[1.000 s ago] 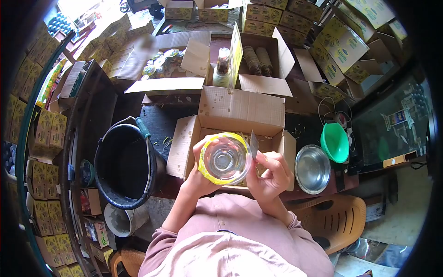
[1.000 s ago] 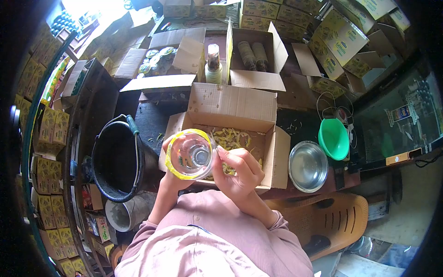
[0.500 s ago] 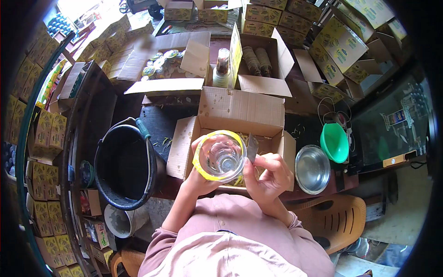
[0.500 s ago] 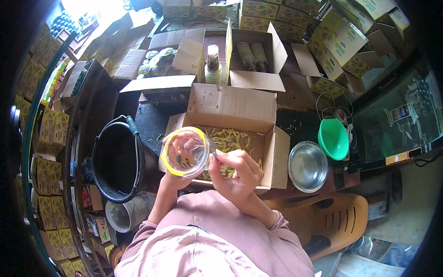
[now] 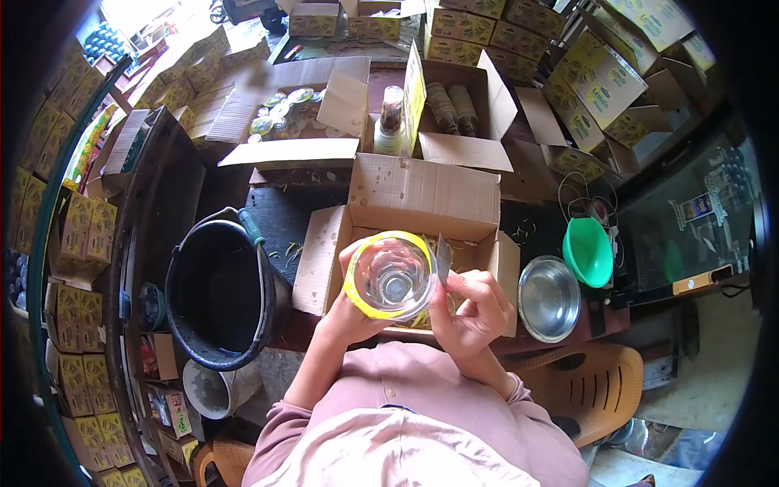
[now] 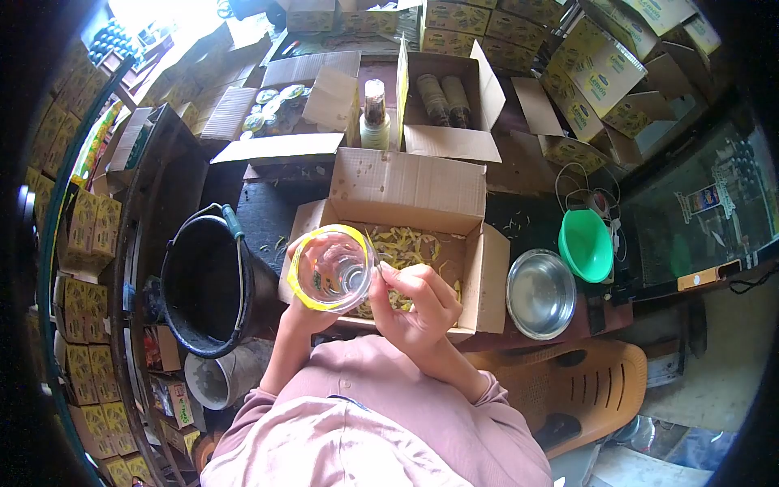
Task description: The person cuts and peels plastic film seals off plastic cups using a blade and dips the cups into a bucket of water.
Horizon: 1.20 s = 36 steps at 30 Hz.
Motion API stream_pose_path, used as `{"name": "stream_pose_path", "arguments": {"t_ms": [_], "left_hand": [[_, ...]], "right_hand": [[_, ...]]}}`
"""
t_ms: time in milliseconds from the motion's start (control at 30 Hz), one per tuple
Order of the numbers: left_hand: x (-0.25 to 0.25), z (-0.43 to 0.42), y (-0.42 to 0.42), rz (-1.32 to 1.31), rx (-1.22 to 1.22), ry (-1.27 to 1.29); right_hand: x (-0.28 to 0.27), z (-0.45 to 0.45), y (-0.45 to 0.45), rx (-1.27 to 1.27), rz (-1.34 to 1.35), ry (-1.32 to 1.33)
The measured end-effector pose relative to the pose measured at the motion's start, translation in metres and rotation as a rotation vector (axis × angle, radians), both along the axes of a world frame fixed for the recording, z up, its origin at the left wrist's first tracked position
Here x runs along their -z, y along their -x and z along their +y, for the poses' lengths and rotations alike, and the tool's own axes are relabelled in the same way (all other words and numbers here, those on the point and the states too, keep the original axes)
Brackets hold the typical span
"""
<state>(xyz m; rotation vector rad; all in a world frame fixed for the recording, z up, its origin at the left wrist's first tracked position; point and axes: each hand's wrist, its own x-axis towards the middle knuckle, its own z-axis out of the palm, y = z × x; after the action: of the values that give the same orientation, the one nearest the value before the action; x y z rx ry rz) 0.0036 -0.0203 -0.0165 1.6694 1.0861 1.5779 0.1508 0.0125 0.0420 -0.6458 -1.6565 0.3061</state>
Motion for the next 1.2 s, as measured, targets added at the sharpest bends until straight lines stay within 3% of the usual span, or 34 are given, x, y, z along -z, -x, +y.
{"name": "stream_pose_path", "arguments": {"t_ms": [167,967,1100,1200], "left_hand": [[-0.020,-0.002,0.002,0.399,-0.153,-0.154],[-0.008,-0.002,0.013,0.369,0.075,-0.079],[-0.001,0.000,0.010,-0.026,0.170,0.115],[-0.005,0.007,-0.003,-0.649,0.384,0.147]], "right_hand": [[0.001,0.003,-0.001,0.032,-0.013,-0.014],[0.002,0.006,-0.008,-0.071,-0.004,0.072],[-0.001,0.005,-0.007,-0.089,0.046,0.118],[-0.004,0.003,-0.004,-0.066,0.066,0.151]]}}
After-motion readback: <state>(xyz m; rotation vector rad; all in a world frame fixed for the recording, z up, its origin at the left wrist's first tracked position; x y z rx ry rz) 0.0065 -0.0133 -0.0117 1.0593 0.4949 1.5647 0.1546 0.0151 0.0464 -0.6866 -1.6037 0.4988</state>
